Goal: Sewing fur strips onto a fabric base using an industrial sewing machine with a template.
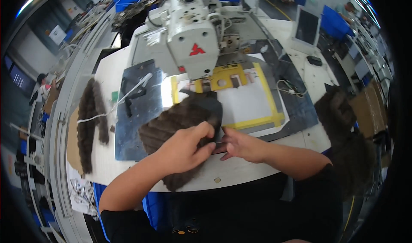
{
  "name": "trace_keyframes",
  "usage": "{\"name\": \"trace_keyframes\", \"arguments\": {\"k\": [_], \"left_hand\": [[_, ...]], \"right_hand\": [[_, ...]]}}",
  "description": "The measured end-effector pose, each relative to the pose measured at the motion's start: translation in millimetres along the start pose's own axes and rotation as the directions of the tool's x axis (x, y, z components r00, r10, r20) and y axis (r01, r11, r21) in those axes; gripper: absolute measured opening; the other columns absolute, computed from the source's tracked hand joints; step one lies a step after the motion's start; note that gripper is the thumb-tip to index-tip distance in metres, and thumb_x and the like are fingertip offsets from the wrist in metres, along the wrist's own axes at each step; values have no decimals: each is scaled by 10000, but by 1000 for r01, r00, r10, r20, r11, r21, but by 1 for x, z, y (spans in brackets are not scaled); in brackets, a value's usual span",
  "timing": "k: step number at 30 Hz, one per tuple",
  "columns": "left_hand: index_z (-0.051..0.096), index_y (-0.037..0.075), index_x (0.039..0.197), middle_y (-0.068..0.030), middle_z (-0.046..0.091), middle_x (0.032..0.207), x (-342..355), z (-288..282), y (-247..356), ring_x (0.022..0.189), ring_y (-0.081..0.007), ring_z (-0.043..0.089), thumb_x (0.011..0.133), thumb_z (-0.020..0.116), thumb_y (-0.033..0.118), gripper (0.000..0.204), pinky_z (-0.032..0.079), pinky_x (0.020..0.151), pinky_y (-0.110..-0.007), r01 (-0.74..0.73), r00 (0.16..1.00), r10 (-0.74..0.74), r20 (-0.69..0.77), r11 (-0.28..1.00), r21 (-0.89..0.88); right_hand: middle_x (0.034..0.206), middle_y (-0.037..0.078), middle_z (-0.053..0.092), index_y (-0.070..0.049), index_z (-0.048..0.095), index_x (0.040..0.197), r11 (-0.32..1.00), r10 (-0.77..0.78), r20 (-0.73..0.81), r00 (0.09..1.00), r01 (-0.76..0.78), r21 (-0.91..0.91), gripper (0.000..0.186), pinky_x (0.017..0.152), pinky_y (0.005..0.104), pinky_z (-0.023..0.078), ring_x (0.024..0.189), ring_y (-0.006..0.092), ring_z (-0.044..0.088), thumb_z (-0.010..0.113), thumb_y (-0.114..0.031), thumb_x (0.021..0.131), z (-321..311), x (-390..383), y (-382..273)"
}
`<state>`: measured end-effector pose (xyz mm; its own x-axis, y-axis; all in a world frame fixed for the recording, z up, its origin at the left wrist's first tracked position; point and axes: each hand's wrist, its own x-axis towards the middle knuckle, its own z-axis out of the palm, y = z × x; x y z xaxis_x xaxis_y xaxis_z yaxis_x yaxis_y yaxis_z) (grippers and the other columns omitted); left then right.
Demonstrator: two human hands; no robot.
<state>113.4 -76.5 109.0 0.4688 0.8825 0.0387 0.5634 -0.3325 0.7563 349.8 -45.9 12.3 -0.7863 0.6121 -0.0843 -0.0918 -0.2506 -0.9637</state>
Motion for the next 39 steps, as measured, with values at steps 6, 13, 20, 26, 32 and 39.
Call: {"name": "trace_keyframes", "arguments": {"k": [6, 13, 20, 26, 32, 39], "left_hand": [[616, 20, 1155, -171, 732, 1012, 47, 1, -66, 839, -288, 747, 917, 735, 180, 310, 583, 753, -374, 93, 987, -101, -124, 993, -70], [665, -20, 1266, -209, 688, 1085, 70, -6, -102, 940, -355, 685, 901, 749, 343, 521, 552, 863, -426, 174, 978, -129, -163, 936, 305], [667, -9, 1174, -85, 689, 927, 73, 15, -91, 833, -181, 640, 909, 788, 363, 472, 522, 786, -327, 345, 936, -294, 195, 880, -326], [567, -4, 1295, -28, 667, 875, 72, 23, -100, 792, -95, 601, 887, 807, 129, 492, 485, 729, -258, 447, 883, -423, 204, 624, -641], [478, 7, 1395, -34, 661, 868, 91, 29, -80, 794, -105, 617, 883, 725, -67, 573, 504, 750, -256, 348, 866, -499, 33, 554, -756], [736, 11, 1071, -25, 683, 825, 82, 24, -124, 742, -73, 593, 933, 695, 9, 144, 474, 690, -240, 122, 782, -407, -472, 843, -524]], "right_hand": [[1206, 102, 601, 6, 515, 1255, 934, 222, -402, 888, -76, 349, 331, 856, 369, 605, 1049, 202, 658, 665, -146, 1002, -17, 5, 21], [1014, 134, 701, 77, 655, 1102, 733, 449, -306, 840, -542, -411, 263, 670, 327, 575, 736, 193, 695, 664, -91, 900, -83, -3, -65], [766, 127, 696, 81, 710, 866, 638, 430, -27, 903, -325, -698, 318, 641, 347, 504, 669, 187, 645, 738, -230, 800, -164, -9, -49], [835, 36, 704, 25, 717, 980, 812, 240, -32, 970, -219, -541, 316, 736, 298, 489, 782, 105, 598, 793, -250, 844, -135, 7, -51], [1079, 51, 738, 31, 682, 1178, 980, 144, -342, 929, -181, -79, 276, 863, 264, 527, 949, 104, 667, 745, -102, 945, -135, 36, -26], [806, 43, 715, 11, 714, 975, 941, 88, -619, 781, -269, -205, 183, 596, 295, 513, 669, 120, 656, 720, -172, 962, -143, 32, -45]]}}
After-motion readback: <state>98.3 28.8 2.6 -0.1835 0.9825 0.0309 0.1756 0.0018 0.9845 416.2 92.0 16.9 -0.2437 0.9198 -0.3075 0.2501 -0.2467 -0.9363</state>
